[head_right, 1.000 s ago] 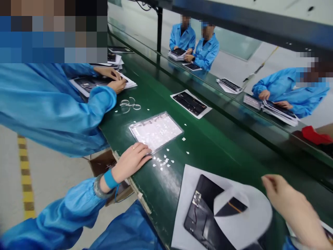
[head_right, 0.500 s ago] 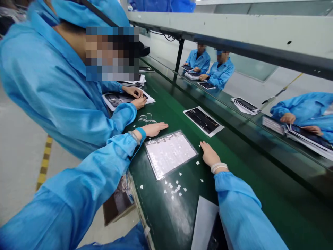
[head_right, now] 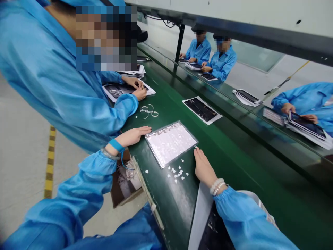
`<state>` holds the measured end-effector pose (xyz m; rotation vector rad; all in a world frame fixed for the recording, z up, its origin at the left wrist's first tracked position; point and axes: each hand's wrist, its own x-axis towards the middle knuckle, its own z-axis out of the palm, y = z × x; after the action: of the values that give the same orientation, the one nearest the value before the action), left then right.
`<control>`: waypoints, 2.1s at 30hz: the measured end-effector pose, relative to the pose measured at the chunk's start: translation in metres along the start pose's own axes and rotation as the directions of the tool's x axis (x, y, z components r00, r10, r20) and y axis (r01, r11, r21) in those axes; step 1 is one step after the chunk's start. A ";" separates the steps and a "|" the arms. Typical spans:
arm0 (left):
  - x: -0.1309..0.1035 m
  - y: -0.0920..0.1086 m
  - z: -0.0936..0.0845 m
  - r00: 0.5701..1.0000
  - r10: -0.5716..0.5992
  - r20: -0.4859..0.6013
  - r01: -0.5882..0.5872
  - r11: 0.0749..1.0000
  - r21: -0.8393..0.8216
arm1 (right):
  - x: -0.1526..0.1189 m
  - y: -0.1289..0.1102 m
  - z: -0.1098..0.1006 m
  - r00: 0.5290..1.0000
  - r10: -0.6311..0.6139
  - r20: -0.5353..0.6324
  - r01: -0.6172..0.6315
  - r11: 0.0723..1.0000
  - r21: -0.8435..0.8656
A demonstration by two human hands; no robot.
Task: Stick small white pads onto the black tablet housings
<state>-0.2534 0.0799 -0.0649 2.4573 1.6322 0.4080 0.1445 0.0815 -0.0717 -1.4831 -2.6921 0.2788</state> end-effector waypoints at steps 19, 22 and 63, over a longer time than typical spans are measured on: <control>-0.090 0.047 0.007 0.981 0.080 -0.174 -0.078 0.997 0.021 | 0.022 -0.004 -0.016 0.992 0.088 -0.095 -0.091 0.996 -0.026; -0.101 0.079 0.014 0.978 0.143 -0.151 -0.142 0.990 0.019 | 0.006 -0.023 -0.009 0.999 0.021 -0.045 -0.023 0.999 -0.038; -0.082 0.066 0.090 0.325 -0.946 -0.006 -0.615 -0.206 -0.761 | 0.061 -0.309 0.039 0.986 -0.070 -0.150 0.096 0.980 0.173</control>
<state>-0.1975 -0.0196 -0.1429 0.0455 0.8382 2.2092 -0.1506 -0.0335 -0.0558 -1.2860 -2.5328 0.3840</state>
